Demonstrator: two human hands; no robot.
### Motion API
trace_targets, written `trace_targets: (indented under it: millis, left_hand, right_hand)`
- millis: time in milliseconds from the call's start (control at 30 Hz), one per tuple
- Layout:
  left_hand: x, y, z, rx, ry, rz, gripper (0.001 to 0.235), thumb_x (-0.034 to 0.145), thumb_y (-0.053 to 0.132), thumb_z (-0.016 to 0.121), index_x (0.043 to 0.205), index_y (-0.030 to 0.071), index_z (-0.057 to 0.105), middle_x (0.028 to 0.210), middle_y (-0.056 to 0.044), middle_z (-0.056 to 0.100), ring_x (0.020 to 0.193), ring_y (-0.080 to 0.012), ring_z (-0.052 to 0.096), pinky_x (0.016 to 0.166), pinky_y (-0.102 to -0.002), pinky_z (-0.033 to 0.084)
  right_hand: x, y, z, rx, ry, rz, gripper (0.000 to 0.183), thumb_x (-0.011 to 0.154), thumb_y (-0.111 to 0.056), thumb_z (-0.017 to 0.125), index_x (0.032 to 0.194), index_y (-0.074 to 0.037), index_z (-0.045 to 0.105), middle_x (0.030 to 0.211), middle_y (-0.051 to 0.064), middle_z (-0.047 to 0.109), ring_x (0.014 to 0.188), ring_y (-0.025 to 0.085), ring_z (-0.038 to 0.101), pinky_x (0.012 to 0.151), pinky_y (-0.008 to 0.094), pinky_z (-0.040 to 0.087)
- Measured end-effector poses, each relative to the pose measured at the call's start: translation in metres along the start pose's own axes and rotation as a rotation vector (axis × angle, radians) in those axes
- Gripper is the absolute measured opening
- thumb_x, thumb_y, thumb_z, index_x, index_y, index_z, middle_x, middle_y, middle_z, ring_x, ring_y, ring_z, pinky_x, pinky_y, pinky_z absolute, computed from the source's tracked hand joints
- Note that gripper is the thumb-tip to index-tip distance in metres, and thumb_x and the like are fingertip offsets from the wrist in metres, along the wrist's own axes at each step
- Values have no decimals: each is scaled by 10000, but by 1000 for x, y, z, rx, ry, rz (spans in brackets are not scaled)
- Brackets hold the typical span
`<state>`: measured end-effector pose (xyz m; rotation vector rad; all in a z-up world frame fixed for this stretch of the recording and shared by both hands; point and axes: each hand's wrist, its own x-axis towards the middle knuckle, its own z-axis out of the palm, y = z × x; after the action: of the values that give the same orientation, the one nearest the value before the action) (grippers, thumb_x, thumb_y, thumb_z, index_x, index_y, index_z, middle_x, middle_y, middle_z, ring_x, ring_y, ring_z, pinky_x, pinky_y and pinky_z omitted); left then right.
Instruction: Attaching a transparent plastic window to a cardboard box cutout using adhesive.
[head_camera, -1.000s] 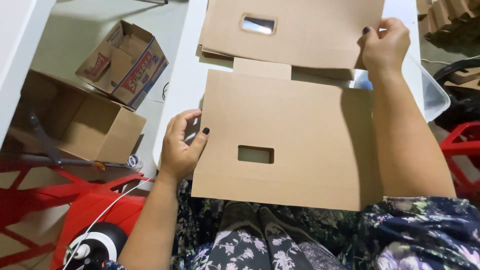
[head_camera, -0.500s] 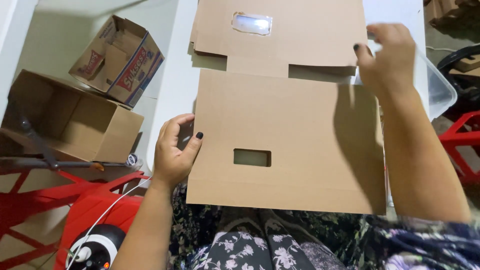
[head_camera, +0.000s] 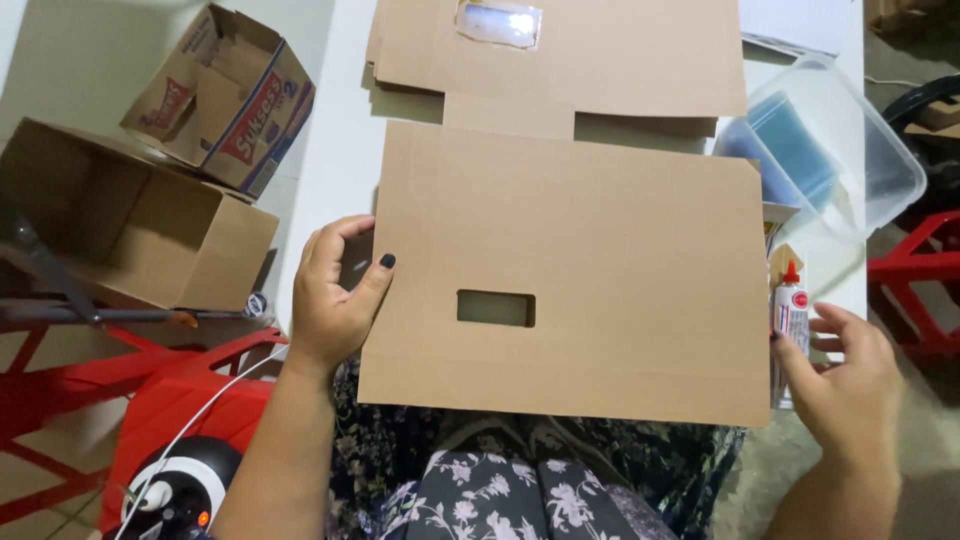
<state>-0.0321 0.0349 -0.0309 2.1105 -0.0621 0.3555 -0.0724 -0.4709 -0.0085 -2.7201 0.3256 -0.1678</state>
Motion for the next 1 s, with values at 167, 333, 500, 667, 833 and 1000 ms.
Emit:
trace_targets:
  millis: [167,333,500,667,833,1000]
  left_hand:
    - [-1,0,1,7,8,3,371,930,189,666,1270,52,606,1233,-118,642,1165,-266,592,1026,-383,468]
    - [0,-1,1,10,12,-5,374,926,196,663,1270,59,609,1241,-117,642,1178,-269,590,1031,-389,467]
    - [1,3,0,-4,1,-21,381,927,214,657,1274,62,610,1253,-123,639,1192,-270,593,1039,-393,471]
    - [2,3,-1,-3,-7,-21,385,927,224,647,1274,64,609,1252,-122,640,1187,-271,593,1030,-396,478]
    - [0,1,-1,-20,-6,5,380,925,207,653,1271,57,607,1246,-117,644,1178,-267,592,1030,-387,481]
    - [0,-1,-1,3,-4,8,379,929,221,659,1271,68,603,1248,-109,646,1180,-270,588,1026,-393,466]
  right_hand:
    - [-8,-10,13,77,115,-30,478,953,-59,747,1377,137,644,1141,252,623,883,289,611,689,391,548]
    - [-19,7,18,150,277,-233,404,988,72,808,1358,206,716,1145,292,646,774,260,572,653,339,502]
    - [-27,-6,-10,910,162,-97,506,1100,-78,550,1595,-82,443,1383,184,623,1224,298,652,960,395,594]
    - [-13,-33,-17,1330,-181,-85,396,1028,-162,623,1415,-247,606,1336,241,568,881,248,615,700,288,575]
    - [-8,-15,10,1925,-616,19,334,1092,-23,526,1397,-46,660,1349,419,439,1009,424,574,777,419,622]
    - [5,-24,12,2238,-1228,160,290,1054,-15,578,1335,-20,646,1193,259,487,1034,434,672,800,452,663]
